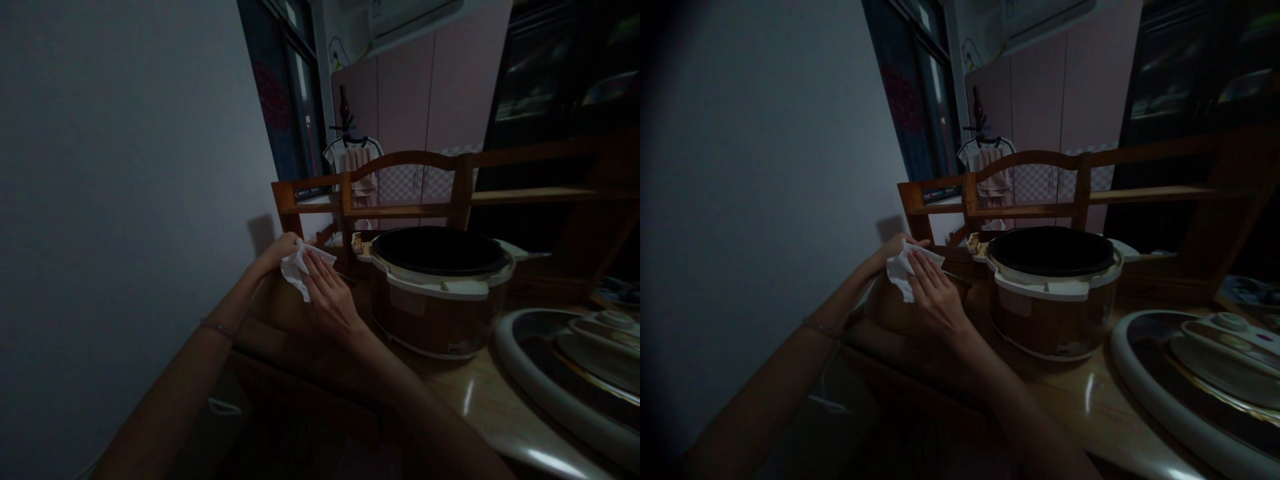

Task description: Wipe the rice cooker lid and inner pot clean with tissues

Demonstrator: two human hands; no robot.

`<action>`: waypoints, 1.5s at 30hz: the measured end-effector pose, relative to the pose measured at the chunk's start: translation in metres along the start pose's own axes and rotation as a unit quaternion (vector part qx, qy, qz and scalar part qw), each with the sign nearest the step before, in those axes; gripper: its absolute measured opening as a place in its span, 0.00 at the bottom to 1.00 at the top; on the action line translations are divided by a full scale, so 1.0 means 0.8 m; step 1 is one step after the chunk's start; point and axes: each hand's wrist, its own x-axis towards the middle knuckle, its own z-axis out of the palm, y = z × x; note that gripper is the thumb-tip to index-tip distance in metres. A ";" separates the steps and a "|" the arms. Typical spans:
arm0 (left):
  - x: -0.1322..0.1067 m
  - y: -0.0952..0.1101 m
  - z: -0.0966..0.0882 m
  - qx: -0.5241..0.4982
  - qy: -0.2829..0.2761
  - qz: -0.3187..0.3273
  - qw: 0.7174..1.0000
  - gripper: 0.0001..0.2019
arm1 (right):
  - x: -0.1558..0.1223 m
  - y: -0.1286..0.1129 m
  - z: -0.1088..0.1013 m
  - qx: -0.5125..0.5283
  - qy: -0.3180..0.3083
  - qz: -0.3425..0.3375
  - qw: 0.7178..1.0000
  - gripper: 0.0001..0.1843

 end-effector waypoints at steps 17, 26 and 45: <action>-0.012 -0.004 -0.004 0.002 -0.011 -0.003 1.000 0.26 | 0.007 0.016 -0.015 0.036 -0.060 -0.043 0.997 0.28; -0.015 -0.009 -0.005 -0.008 0.004 -0.029 1.000 0.22 | -0.009 0.022 -0.020 0.034 -0.070 -0.050 0.996 0.29; -0.028 -0.023 -0.025 0.023 0.002 -0.029 0.999 0.24 | -0.020 0.030 -0.026 0.091 -0.047 -0.018 0.995 0.32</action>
